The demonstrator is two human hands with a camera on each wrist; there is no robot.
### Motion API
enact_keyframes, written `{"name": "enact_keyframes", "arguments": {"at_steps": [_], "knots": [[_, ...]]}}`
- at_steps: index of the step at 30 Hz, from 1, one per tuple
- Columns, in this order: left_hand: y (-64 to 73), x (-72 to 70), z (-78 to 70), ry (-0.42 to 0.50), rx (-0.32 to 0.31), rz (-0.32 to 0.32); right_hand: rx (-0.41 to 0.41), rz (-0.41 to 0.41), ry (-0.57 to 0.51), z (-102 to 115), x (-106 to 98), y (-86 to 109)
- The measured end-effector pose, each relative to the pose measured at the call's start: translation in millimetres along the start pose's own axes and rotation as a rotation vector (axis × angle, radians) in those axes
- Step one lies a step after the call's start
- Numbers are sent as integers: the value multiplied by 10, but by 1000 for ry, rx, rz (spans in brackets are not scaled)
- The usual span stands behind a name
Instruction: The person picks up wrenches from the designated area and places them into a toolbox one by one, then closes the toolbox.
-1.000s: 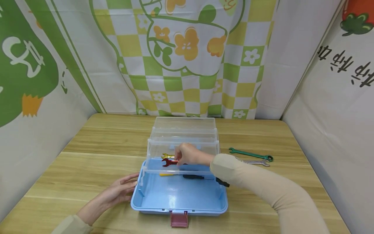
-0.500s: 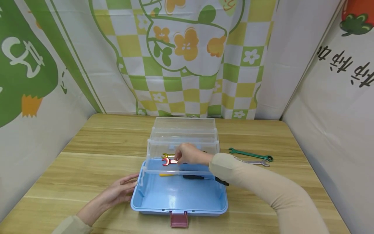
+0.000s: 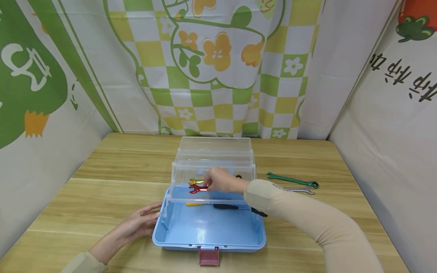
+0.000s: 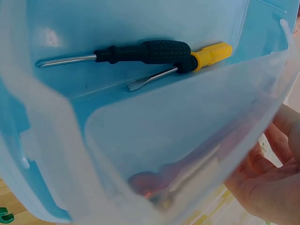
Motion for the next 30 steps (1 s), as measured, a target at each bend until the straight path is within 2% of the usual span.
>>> {"name": "enact_keyframes", "arguments": {"at_steps": [13,17,25,30], "knots": [[-5,2,10,3,7,6,-20,12,-8,46,-121,75],[1,3,8,7,12,19,-53,12,-26,57,-182,128],[5,4,2,4,10,21,-122,-20,-22,11,-248,251],[4,5,2,6,11,25,-141,-53,-57,-21,-289,379]]}}
Point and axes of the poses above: each hand's wrist, its own y-axis away from the middle knuckle, its own x-axis out of the palm, z = x × y, the point moved 1 cm from there along -y, towards the middle knuckle, and after that the axes turned 1 degree about z, right-handed, at the moved point
